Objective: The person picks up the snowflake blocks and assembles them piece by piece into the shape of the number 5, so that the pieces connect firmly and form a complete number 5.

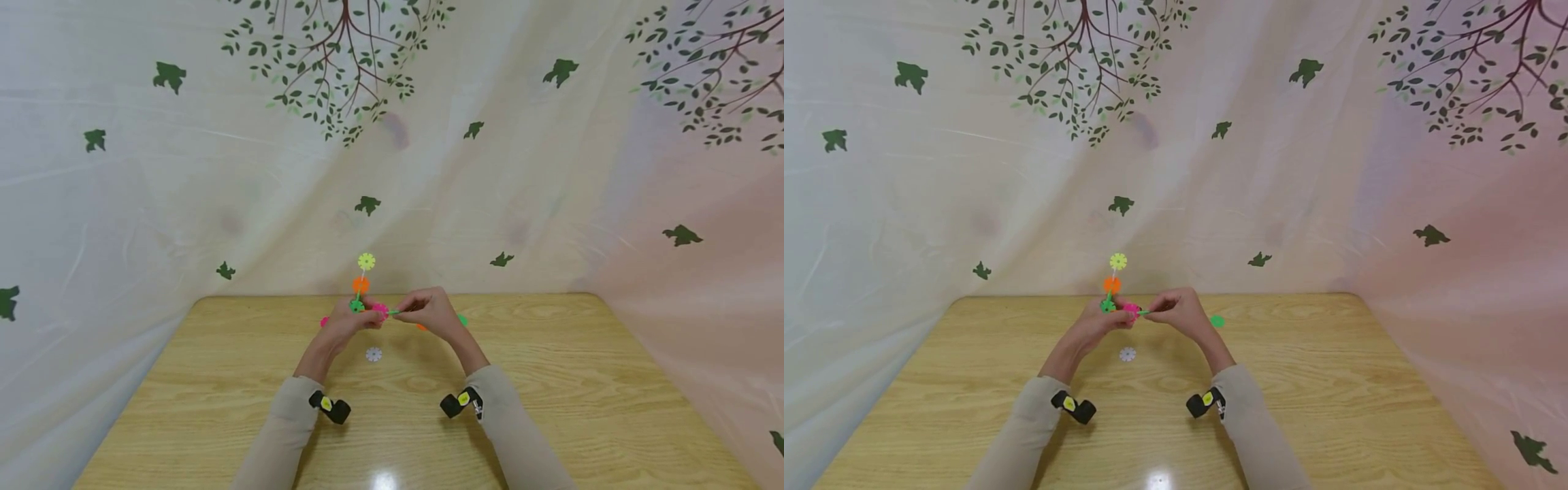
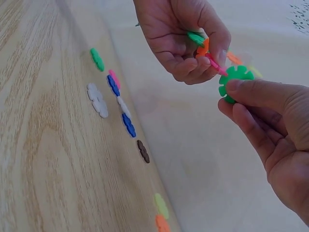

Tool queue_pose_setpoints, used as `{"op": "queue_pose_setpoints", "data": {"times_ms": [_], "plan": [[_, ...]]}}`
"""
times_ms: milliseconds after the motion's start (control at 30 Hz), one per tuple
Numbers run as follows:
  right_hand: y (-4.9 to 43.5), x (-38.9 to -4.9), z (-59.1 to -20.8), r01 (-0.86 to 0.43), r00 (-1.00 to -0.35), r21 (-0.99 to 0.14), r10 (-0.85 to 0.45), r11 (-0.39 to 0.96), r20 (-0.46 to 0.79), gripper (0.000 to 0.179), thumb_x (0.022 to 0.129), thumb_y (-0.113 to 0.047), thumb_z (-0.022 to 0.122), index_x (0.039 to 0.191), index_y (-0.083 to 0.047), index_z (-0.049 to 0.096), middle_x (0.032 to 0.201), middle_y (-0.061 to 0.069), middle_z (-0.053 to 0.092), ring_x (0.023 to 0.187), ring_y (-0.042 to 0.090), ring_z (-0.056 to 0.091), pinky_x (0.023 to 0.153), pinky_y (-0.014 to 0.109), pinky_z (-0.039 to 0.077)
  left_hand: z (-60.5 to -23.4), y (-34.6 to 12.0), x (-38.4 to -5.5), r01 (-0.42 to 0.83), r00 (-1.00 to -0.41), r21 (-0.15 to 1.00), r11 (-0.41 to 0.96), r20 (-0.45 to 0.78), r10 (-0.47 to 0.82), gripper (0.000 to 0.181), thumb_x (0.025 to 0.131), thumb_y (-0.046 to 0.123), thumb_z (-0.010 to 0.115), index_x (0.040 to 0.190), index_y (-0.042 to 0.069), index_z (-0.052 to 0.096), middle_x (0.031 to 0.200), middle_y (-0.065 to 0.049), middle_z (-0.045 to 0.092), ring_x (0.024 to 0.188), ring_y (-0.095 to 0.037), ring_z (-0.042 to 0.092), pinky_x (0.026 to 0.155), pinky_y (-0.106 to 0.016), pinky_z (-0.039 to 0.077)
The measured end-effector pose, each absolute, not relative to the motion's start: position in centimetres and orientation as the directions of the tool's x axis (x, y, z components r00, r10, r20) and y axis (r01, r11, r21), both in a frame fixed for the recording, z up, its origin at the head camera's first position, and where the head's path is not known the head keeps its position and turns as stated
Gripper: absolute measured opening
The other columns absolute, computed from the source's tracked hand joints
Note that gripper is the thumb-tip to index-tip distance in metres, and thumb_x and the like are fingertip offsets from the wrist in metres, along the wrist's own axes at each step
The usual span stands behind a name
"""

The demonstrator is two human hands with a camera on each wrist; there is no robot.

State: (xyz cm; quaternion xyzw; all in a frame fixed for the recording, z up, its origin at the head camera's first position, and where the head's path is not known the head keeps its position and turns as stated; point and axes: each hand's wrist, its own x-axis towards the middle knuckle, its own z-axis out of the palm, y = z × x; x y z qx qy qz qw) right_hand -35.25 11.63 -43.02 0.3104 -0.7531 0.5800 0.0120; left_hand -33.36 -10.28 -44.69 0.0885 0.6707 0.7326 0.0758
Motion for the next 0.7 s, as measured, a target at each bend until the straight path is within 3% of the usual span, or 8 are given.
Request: {"op": "queue_pose_setpoints", "data": {"times_ms": [233, 500, 700], "plan": [[11.78, -35.07, -42.68, -0.486, -0.799, -0.867, -0.462, 0.115, 0.386, 0.018, 0.082, -0.008, 0.085, 0.086, 0.007, 0.077, 0.083, 0.020, 0.076, 0.065, 0.014, 0.069, 0.059, 0.023, 0.056, -44.13, -10.41, -32.89, 0.005, -0.964, 0.995, -0.104, 0.032, 0.265, 0.010, 0.090, -0.004, 0.067, 0.096, 0.003, 0.064, 0.081, 0.002, 0.069, 0.075, -0.010, 0.067, 0.075, -0.025, 0.060], [11.55, -34.94, -42.65, -0.490, -0.806, -0.866, -0.433, 0.104, 0.403, 0.007, 0.081, 0.005, 0.081, 0.084, 0.008, 0.076, 0.081, 0.019, 0.075, 0.066, 0.020, 0.071, 0.061, 0.026, 0.059, -43.97, -10.43, -33.04, -0.014, -0.963, 0.992, -0.126, 0.020, 0.268, 0.011, 0.091, -0.002, 0.068, 0.101, 0.002, 0.064, 0.083, 0.003, 0.070, 0.075, -0.009, 0.068, 0.076, -0.024, 0.060], [11.41, -34.91, -42.64, -0.502, -0.804, -0.858, -0.426, 0.110, 0.415, 0.005, 0.081, 0.005, 0.080, 0.083, 0.008, 0.076, 0.081, 0.024, 0.074, 0.063, 0.014, 0.069, 0.060, 0.026, 0.059, -43.89, -10.54, -33.03, -0.010, -0.961, 0.990, -0.141, 0.030, 0.274, 0.012, 0.092, -0.004, 0.066, 0.102, 0.001, 0.062, 0.086, 0.002, 0.070, 0.077, -0.010, 0.068, 0.077, -0.024, 0.060]]}}
